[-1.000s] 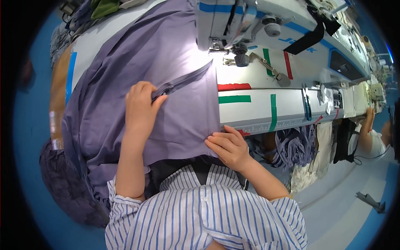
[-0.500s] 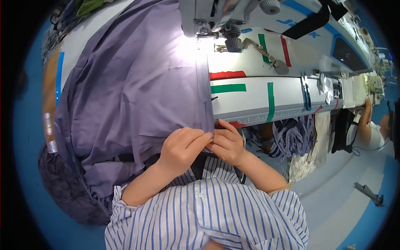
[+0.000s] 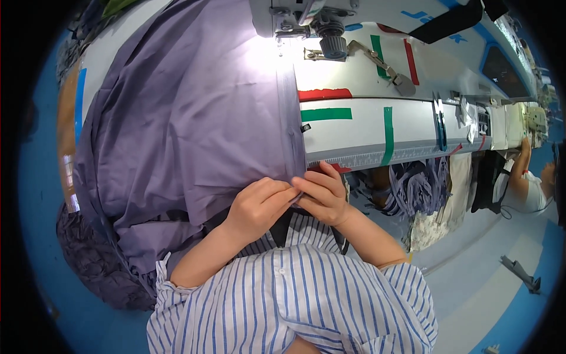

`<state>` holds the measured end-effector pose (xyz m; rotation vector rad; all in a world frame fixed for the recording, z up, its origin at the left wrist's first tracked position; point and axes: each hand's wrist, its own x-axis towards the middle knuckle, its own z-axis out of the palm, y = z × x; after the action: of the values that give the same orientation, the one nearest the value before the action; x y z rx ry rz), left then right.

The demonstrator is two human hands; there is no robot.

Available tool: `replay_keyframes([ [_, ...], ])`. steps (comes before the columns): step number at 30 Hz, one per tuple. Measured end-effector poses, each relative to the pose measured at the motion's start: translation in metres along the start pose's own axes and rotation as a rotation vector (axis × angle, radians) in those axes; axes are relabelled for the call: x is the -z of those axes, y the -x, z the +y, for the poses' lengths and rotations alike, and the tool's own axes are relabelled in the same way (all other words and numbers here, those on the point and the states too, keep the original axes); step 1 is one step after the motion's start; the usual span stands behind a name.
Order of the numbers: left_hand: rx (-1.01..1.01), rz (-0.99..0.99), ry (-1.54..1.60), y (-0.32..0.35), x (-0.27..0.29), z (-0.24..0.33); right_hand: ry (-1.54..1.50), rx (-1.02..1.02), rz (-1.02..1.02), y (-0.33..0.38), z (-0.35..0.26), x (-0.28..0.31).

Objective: Sewing a zipper onto a purple garment using an industrial sewing machine.

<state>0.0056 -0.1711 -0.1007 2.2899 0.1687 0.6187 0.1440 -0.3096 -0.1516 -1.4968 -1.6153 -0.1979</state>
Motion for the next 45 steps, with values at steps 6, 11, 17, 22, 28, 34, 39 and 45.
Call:
replay_keyframes([
  [6, 0.042, -0.101, 0.040, -0.025, 0.027, -0.001, 0.001, -0.015, -0.140, -0.008, -0.001, 0.008],
  [11, 0.276, 0.205, -0.083, -0.109, 0.054, -0.063, 0.022, -0.004, -0.146, -0.015, -0.004, 0.011],
  [17, 0.183, 0.282, -0.270, -0.199, 0.056, -0.163, 0.078, -0.025, -0.230, -0.018, -0.006, 0.014],
  [22, 0.254, 0.283, -0.385, -0.215, 0.054, -0.162, 0.044, -0.026, -0.216, -0.019, -0.004, 0.014],
  [28, 0.339, 0.159, -0.214, -0.234, 0.063, -0.171, 0.063, -0.027, -0.240, -0.027, 0.003, 0.018],
  [34, 0.357, 0.176, -0.240, -0.248, 0.059, -0.188, 0.029, -0.042, -0.268, -0.041, 0.010, 0.021],
  [39, 0.365, 0.211, -0.348, -0.254, 0.066, -0.188, -0.039, -0.127, -0.359, -0.051, 0.013, 0.028],
  [45, 0.352, 0.281, -0.321, -0.262, 0.074, -0.185, -0.032, -0.115, -0.346, -0.066, 0.021, 0.023],
])
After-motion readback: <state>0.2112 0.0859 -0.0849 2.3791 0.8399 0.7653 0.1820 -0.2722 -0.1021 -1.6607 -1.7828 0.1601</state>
